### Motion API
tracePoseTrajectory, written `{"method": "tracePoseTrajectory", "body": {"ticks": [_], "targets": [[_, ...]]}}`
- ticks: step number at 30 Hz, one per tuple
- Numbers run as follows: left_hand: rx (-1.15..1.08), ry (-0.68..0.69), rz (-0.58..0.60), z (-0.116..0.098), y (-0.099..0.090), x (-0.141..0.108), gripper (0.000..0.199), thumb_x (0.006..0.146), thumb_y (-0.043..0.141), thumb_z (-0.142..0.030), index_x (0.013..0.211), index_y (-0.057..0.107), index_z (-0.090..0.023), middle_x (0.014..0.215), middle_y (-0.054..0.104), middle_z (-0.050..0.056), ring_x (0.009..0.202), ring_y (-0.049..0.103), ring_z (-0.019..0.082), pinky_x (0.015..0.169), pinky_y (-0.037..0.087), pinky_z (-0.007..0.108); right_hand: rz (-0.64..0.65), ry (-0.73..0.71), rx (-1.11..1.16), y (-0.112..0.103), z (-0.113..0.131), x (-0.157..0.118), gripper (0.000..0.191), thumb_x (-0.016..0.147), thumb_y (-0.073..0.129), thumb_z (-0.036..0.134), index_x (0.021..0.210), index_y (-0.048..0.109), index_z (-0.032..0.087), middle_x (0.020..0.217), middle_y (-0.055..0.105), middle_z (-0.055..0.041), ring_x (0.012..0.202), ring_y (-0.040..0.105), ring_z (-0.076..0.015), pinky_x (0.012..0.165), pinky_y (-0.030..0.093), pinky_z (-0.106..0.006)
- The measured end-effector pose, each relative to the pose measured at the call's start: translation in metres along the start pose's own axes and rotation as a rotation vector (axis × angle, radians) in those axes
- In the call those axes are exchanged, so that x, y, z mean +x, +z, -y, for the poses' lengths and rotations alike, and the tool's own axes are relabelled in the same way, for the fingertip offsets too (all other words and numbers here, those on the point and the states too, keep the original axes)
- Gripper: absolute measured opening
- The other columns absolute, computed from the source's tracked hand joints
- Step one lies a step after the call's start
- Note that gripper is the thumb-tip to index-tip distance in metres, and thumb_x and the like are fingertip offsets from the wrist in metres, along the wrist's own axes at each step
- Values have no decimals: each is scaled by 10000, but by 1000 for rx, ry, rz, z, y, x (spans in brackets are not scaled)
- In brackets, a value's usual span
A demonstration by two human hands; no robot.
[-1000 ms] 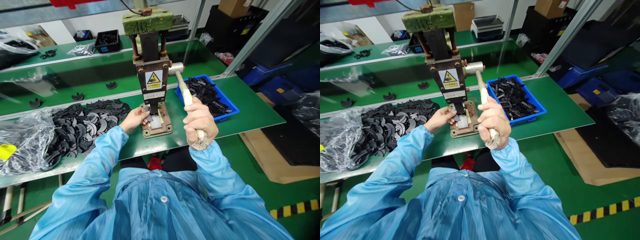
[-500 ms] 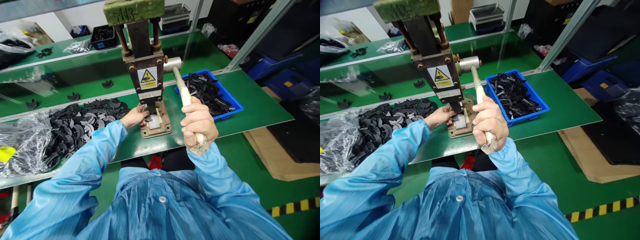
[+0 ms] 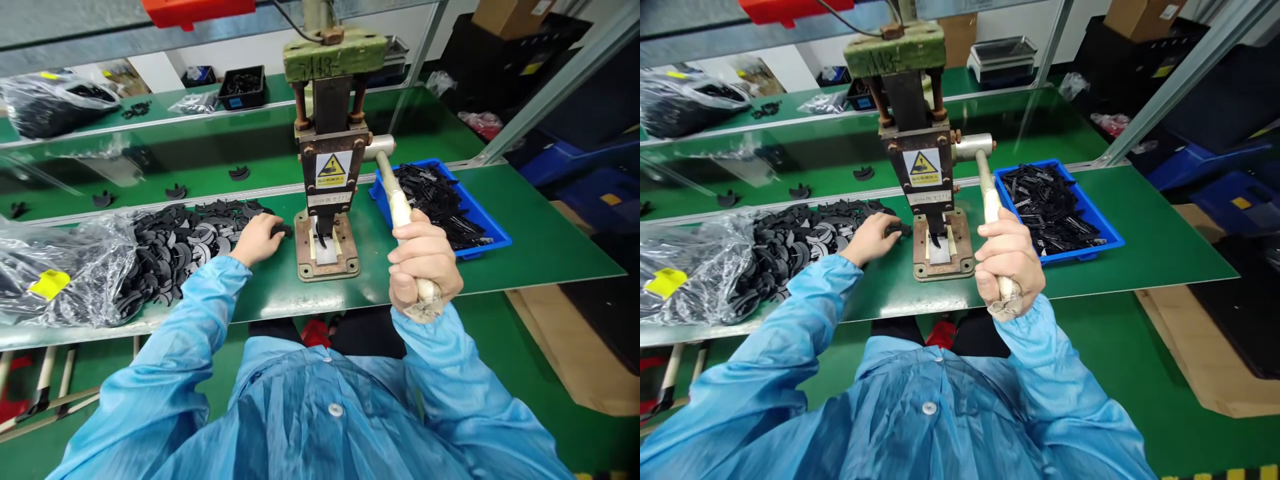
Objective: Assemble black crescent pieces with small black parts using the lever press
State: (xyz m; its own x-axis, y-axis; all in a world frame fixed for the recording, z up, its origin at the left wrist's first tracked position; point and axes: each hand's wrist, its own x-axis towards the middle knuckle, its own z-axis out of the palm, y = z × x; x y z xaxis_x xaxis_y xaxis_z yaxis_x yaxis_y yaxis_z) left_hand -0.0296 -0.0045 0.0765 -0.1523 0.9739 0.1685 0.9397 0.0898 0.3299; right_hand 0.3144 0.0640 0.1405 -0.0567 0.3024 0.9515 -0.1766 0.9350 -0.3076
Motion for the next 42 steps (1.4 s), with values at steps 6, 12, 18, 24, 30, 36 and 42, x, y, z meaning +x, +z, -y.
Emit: {"method": "tracePoseTrajectory", "body": {"ticks": [6, 12, 18, 24, 30, 36, 42], "targets": [[282, 96, 331, 25, -5, 36, 593, 966, 665, -393, 1534, 661, -223, 1503, 692, 158, 1410, 564, 389, 1151, 460, 540, -17, 12, -32, 1, 0, 0, 175, 930, 709, 379, 805, 657, 269, 788, 691, 27, 1003, 768, -234, 1138, 607, -653], [307, 109, 424, 16, -3, 50, 597, 934, 710, -459, 1486, 686, -234, 1472, 709, 147, 1391, 587, 386, 1125, 446, 529, -33, 21, -46, 2, -1, 0, 219, 924, 710, 413, 770, 638, 275, 764, 686, 32, 972, 769, -228, 1135, 621, -648], [249, 104, 518, 23, -10, 61, 626, 912, 716, -560, 1470, 704, -275, 1449, 732, 115, 1386, 600, 363, 1109, 451, 473, -30, -4, -41, 3, -2, 2, 214, 930, 708, 390, 777, 635, 261, 776, 688, 29, 988, 766, -223, 1137, 614, -636], [287, 126, 521, 33, -18, 58, 612, 869, 743, -470, 1454, 730, -294, 1450, 730, 123, 1413, 575, 398, 1156, 406, 522, -22, -56, -10, 4, -4, 3, 217, 950, 708, 367, 792, 630, 241, 789, 678, 14, 1004, 760, -216, 1138, 607, -622], [188, 100, 502, 31, -13, 64, 515, 723, 858, -407, 1222, 808, -292, 1277, 800, 100, 1297, 652, 368, 1075, 463, 444, -28, -67, -8, 4, -7, 3, 181, 923, 724, 365, 802, 642, 258, 769, 669, 12, 985, 761, -234, 1117, 617, -626], [-34, 72, 535, 27, -26, 60, 278, 783, 812, -486, 938, 782, -257, 917, 802, 26, 852, 704, 231, 815, 483, 324, 5, -54, -22, 1, -6, 2, 161, 927, 714, 362, 822, 647, 258, 786, 679, 8, 1010, 756, -232, 1142, 606, -635], [-559, -159, 354, 6, -29, 31, 457, 883, 785, -658, 871, 602, -239, 669, 679, 6, 573, 606, 160, 565, 445, 277, -15, -58, -62, 2, -6, 0, 208, 940, 695, 410, 808, 628, 265, 771, 667, 19, 990, 758, -225, 1106, 629, -649]]}}
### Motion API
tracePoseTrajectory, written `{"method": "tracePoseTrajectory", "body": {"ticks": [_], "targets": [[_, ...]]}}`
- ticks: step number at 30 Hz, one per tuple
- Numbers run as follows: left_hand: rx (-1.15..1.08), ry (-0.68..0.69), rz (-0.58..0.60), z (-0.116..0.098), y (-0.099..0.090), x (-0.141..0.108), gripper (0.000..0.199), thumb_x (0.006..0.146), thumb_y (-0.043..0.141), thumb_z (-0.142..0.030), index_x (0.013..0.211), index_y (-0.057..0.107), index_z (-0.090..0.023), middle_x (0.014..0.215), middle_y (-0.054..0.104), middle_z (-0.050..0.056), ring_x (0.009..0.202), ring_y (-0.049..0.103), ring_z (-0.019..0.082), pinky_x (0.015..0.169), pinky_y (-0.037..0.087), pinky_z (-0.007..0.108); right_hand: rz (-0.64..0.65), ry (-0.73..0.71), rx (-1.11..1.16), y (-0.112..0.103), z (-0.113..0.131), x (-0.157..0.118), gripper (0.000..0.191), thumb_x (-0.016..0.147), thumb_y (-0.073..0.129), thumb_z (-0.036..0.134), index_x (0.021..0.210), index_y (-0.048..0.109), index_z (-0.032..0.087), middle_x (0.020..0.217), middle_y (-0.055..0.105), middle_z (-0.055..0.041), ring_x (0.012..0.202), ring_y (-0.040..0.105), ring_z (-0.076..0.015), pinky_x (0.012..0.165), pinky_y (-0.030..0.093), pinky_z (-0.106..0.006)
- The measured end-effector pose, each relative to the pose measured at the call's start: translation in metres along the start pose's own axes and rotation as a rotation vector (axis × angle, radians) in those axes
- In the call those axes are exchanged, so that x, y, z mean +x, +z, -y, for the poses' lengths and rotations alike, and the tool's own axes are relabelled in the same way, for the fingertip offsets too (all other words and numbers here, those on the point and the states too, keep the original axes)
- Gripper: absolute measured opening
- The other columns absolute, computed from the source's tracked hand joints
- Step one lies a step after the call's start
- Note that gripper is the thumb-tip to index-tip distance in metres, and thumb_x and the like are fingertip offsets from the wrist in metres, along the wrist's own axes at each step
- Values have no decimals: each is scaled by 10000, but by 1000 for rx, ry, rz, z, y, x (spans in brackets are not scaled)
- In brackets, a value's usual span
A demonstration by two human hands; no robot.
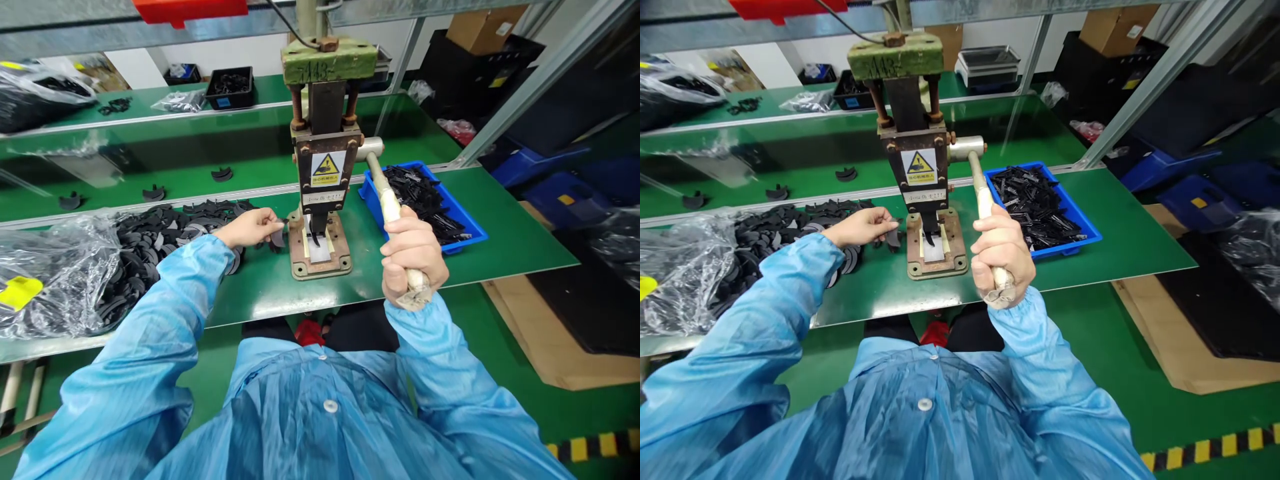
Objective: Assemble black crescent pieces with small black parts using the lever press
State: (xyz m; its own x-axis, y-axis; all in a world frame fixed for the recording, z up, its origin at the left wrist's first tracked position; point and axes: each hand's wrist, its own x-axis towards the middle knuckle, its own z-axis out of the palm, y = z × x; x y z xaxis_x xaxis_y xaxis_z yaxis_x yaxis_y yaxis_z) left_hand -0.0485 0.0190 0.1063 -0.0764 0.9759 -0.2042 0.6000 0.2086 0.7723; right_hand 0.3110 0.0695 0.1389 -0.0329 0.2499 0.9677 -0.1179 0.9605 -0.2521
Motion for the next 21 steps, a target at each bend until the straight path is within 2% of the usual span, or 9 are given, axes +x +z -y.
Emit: {"method": "tracePoseTrajectory", "body": {"ticks": [4, 8, 11, 15, 21], "targets": [[-362, -15, -34, -9, 39, -7, 528, 816, 900, -626, 918, 578, -220, 669, 678, 4, 575, 656, 154, 566, 531, 269, -13, -15, 4, 2, -2, 0, 218, 947, 692, 392, 793, 623, 253, 764, 661, 16, 992, 760, -213, 1120, 622, -628], [-417, 3, -118, -14, 68, -3, 436, 820, 926, -514, 921, 666, -179, 731, 698, 2, 592, 638, 113, 585, 550, 242, -15, -13, 19, 2, -2, 0, 190, 932, 702, 385, 807, 633, 259, 773, 668, 24, 1006, 761, -210, 1144, 608, -607], [-449, 9, -172, -15, 75, 1, 397, 833, 912, -485, 903, 677, -173, 765, 711, 11, 632, 654, 116, 599, 563, 237, -7, -13, 17, 2, 0, 1, 185, 940, 693, 381, 811, 633, 262, 776, 667, 21, 1011, 760, -209, 1148, 609, -602], [-469, 24, -212, -13, 75, 1, 395, 841, 901, -489, 923, 676, -175, 780, 728, 16, 623, 649, 112, 568, 545, 224, 1, 17, 12, 1, 2, 1, 192, 935, 697, 395, 808, 635, 266, 788, 673, 19, 1007, 761, -225, 1143, 609, -649], [-476, 17, -218, -11, 78, 5, 387, 832, 917, -449, 922, 657, -176, 766, 724, 10, 584, 660, 112, 563, 564, 234, -23, 53, -2, 1, 2, 0, 213, 923, 704, 462, 791, 651, 303, 768, 678, 43, 968, 767, -231, 1113, 633, -681]]}}
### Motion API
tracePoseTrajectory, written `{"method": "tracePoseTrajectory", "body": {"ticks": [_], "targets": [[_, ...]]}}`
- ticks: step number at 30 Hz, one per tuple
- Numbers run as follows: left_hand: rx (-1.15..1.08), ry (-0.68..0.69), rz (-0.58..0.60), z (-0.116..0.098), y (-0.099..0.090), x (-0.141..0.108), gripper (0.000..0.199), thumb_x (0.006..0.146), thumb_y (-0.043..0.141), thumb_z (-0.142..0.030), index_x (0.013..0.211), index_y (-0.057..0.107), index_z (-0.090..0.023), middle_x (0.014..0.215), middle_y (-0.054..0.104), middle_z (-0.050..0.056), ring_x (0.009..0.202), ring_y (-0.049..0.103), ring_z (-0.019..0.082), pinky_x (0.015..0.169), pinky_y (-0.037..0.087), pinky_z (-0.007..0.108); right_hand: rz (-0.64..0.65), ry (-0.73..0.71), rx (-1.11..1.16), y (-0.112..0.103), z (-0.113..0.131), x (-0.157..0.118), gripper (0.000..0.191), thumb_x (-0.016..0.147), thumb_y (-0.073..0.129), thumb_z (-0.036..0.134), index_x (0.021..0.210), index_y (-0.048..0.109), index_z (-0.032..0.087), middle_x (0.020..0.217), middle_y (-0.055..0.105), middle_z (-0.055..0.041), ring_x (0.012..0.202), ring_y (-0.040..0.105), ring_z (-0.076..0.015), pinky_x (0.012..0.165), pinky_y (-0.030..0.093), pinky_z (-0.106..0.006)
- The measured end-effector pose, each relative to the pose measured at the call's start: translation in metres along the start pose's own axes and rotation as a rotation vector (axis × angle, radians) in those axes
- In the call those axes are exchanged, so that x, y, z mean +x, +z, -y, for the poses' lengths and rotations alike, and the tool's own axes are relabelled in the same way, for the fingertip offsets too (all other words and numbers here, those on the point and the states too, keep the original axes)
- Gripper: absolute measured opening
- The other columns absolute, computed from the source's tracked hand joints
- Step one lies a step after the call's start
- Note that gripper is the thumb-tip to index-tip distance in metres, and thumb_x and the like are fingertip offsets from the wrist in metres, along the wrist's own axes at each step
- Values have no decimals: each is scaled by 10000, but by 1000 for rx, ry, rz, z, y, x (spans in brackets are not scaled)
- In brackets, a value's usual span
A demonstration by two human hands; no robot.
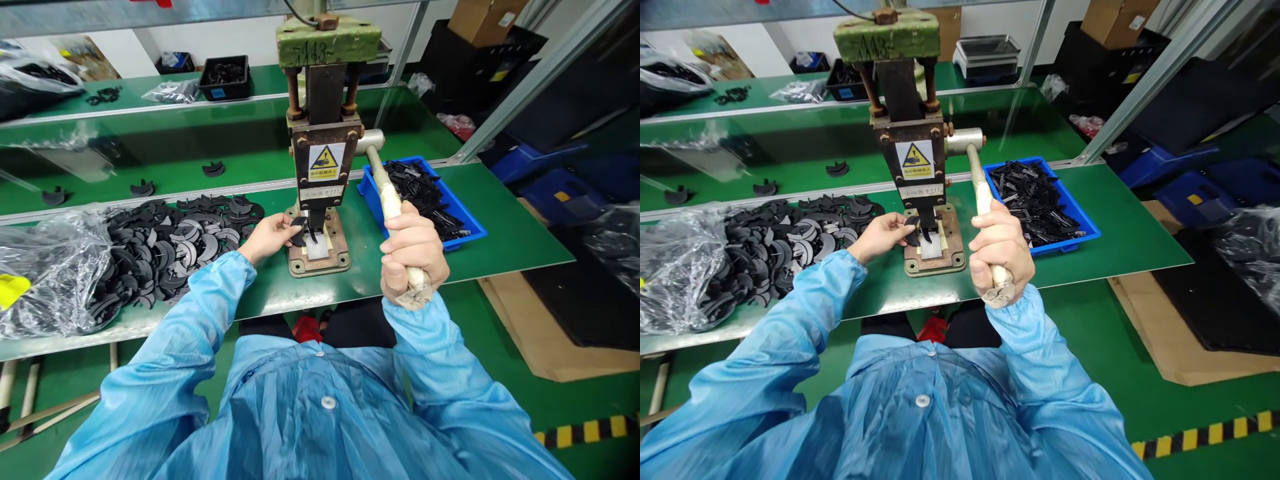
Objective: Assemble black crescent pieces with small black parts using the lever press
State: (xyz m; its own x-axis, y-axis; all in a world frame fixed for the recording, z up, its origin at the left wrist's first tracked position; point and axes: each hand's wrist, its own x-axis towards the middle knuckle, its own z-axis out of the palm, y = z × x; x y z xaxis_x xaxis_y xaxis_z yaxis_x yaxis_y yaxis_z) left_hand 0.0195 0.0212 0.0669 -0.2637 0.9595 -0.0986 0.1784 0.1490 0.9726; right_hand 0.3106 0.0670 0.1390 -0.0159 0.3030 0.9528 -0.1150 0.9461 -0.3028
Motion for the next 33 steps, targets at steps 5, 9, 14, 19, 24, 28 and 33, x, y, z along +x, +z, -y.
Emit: {"method": "tracePoseTrajectory", "body": {"ticks": [5, 9, 14, 19, 24, 28, 33], "targets": [[25, -31, -12, 0, 4, 6, 389, 817, 944, -384, 851, 608, -191, 707, 678, -19, 554, 651, 105, 546, 554, 224, -19, 16, -7, 1, 0, -1, 242, 923, 707, 481, 772, 651, 300, 754, 679, 48, 958, 770, -215, 1119, 644, -652], [65, -102, 48, -2, 0, 12, 452, 795, 976, -396, 806, 568, -202, 664, 672, -15, 525, 662, 121, 500, 511, 220, -48, 20, -12, 3, 1, -1, 261, 922, 706, 493, 754, 639, 305, 719, 656, 46, 929, 768, -228, 1096, 644, -685], [29, -225, 132, -8, -5, 20, 465, 792, 992, -372, 781, 562, -197, 649, 689, 7, 511, 666, 126, 497, 523, 227, -70, 8, -17, 5, 0, -1, 255, 919, 701, 477, 748, 635, 300, 709, 647, 42, 908, 759, -229, 1068, 649, -678], [-86, -395, 211, -16, -6, 23, 450, 791, 998, -347, 759, 579, -187, 649, 718, 37, 534, 705, 137, 519, 569, 219, -88, -7, -27, 8, 0, -3, 269, 926, 693, 467, 742, 613, 288, 703, 637, 41, 895, 753, -230, 1064, 640, -679], [-171, -439, 173, -18, 0, 16, 438, 828, 972, -325, 739, 568, -183, 661, 737, 55, 532, 713, 128, 529, 579, 201, -106, -53, 21, 12, -1, 8, 289, 932, 716, 449, 750, 597, 259, 707, 623, 33, 890, 748, -211, 1061, 645, -616], [-191, -395, 99, -20, 9, 6, 368, 876, 934, -332, 794, 612, -176, 664, 721, 28, 537, 711, 123, 541, 589, 209, -116, -112, 106, 18, -1, 63, 270, 932, 767, 492, 959, 709, 230, 819, 672, 2, 916, 757, -198, 999, 673, -507], [-237, -317, 70, -26, 8, -16, 362, 987, 824, -377, 809, 580, -177, 675, 715, 23, 563, 706, 110, 591, 622, 220, 56, 37, 220, 23, -5, 132, 523, 982, 749, 462, 1414, 652, 183, 1277, 711, -86, 1213, 742, -212, 1145, 618, -496]]}}
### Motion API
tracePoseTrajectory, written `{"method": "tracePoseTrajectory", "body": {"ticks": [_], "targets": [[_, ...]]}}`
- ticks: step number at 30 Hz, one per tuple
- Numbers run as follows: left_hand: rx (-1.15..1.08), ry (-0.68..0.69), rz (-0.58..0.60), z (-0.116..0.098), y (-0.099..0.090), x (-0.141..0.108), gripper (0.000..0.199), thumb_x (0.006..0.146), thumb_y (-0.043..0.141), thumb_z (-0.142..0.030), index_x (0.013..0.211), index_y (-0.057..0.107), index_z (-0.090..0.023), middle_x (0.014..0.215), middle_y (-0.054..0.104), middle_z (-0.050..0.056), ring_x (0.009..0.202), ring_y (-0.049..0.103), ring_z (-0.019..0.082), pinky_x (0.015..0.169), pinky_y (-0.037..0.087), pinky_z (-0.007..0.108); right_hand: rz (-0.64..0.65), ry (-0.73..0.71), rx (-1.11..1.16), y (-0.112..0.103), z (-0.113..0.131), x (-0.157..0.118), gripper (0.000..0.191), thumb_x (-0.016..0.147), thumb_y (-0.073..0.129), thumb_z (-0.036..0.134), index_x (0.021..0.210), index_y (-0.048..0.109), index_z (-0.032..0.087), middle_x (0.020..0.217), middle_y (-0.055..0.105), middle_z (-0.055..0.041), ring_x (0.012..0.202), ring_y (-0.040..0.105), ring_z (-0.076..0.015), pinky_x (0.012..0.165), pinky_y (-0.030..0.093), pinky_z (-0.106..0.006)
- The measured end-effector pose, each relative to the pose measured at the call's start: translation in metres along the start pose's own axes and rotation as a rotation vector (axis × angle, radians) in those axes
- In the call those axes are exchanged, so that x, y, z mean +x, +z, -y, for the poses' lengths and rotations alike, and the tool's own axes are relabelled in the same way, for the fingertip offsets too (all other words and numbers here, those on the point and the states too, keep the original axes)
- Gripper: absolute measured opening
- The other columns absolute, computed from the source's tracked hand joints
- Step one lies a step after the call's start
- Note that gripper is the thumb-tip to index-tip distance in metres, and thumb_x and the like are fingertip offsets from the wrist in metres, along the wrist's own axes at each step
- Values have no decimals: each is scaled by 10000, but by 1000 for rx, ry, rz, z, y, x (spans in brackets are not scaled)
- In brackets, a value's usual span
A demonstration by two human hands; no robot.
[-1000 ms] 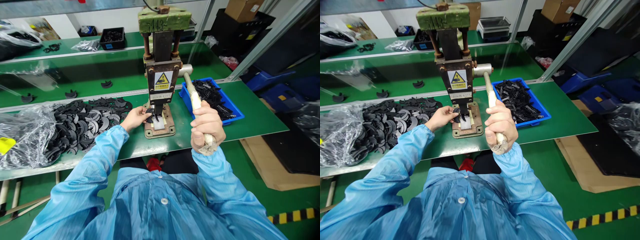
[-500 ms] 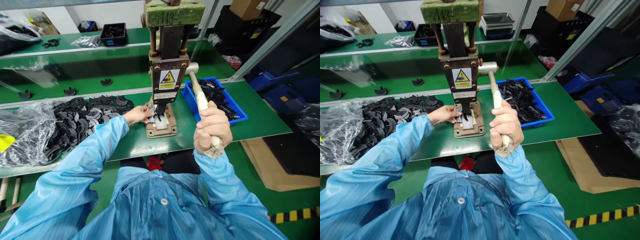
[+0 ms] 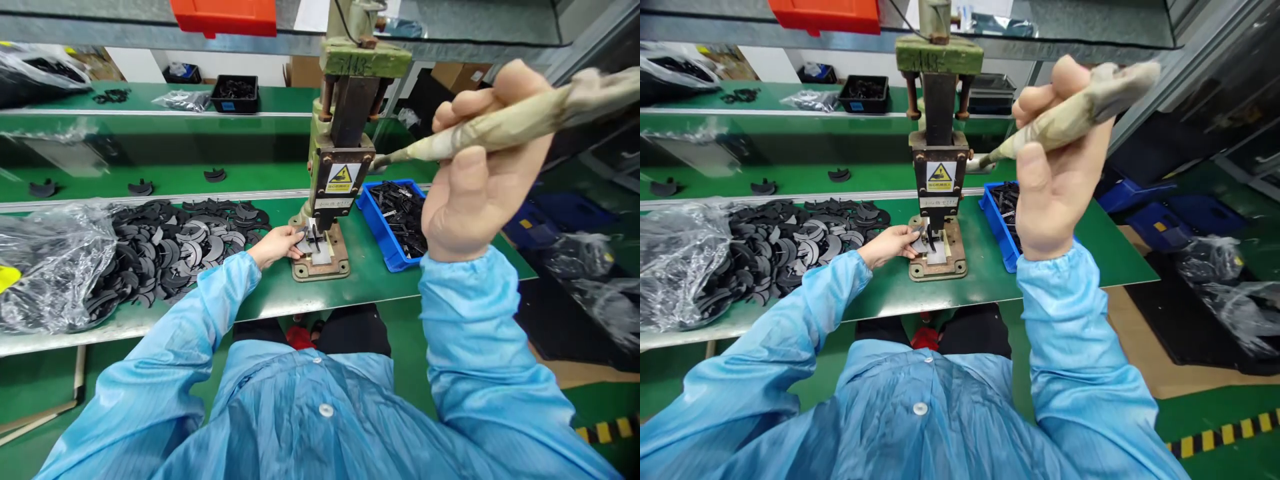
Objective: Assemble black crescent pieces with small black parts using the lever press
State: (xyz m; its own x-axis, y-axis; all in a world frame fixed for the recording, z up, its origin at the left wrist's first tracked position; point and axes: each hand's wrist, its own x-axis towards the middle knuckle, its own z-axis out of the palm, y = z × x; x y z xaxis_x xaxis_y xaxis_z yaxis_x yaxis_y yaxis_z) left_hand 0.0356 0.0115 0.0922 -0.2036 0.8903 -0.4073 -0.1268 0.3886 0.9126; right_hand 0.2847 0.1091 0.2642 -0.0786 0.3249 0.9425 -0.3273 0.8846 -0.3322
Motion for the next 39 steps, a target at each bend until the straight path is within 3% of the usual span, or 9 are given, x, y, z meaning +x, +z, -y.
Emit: {"method": "tracePoseTrajectory", "body": {"ticks": [4, 8, 11, 15, 20, 25, 29, 35, 39], "targets": [[6, 152, 50, 4, -13, -30, 439, 926, 867, -511, 842, 599, -173, 712, 729, 25, 595, 726, 125, 592, 621, 226, 30, 3, -61, -4, -15, -13, 686, 964, 767, 503, 1528, 513, 208, 1411, 626, -115, 1414, 661, -254, 1268, 536, -556], [24, 272, 92, 6, -24, -64, 554, 846, 875, -664, 862, 611, -177, 687, 711, 5, 577, 716, 131, 563, 602, 225, -107, 136, -275, -4, -14, -77, 480, 1003, 715, 422, 1425, 569, 248, 1272, 647, -108, 1175, 725, -206, 1107, 634, -473], [26, 291, 143, 3, -24, -86, 575, 848, 849, -704, 868, 603, -185, 664, 704, 2, 575, 717, 143, 563, 601, 237, 263, 450, -288, 5, 1, -131, 390, 989, 723, 402, 1339, 643, 251, 1165, 724, -70, 1095, 751, -200, 1029, 658, -423], [18, 280, 215, 0, -17, -102, 556, 871, 833, -692, 881, 604, -185, 676, 710, 8, 576, 708, 144, 578, 602, 252, 682, 493, -281, 20, 20, -171, 353, 1000, 705, 368, 1327, 685, 238, 1231, 796, -88, 1117, 773, -204, 986, 648, -375], [75, 276, 244, 9, -9, -106, 523, 901, 806, -673, 943, 628, -183, 748, 695, 10, 577, 663, 132, 569, 564, 261, 698, 421, -296, 26, 28, -179, 172, 1033, 657, 352, 1115, 741, 226, 1030, 824, -63, 954, 765, -181, 897, 616, -348], [350, 590, -159, 12, 4, -112, 347, 954, 791, -507, 1087, 671, -211, 961, 665, 28, 805, 625, 149, 714, 528, 283, 710, 356, -342, 21, 30, -182, 168, 1038, 648, 341, 1123, 739, 228, 1003, 810, -66, 900, 732, -183, 854, 587, -352], [652, 765, -84, 5, 17, -121, 296, 1025, 690, -413, 812, 638, -214, 814, 600, 18, 789, 562, 171, 743, 451, 324, 711, 323, -368, 19, 30, -189, 177, 1050, 622, 332, 1149, 720, 222, 1014, 801, -69, 895, 716, -181, 831, 572, -344], [680, 698, -82, 3, 32, -125, 386, 1031, 655, -392, 704, 553, -213, 722, 542, 1, 701, 504, 158, 673, 379, 319, 691, 272, -388, 17, 28, -198, 183, 1051, 608, 340, 1143, 700, 211, 961, 769, -74, 852, 674, -188, 779, 540, -348], [563, 498, -38, 7, 33, -118, 440, 1011, 668, -478, 696, 521, -209, 675, 476, -25, 640, 424, 133, 610, 317, 298, 667, 244, -357, 15, 31, -202, 129, 1039, 613, 302, 1084, 696, 215, 918, 745, -68, 834, 662, -188, 780, 542, -353]]}}
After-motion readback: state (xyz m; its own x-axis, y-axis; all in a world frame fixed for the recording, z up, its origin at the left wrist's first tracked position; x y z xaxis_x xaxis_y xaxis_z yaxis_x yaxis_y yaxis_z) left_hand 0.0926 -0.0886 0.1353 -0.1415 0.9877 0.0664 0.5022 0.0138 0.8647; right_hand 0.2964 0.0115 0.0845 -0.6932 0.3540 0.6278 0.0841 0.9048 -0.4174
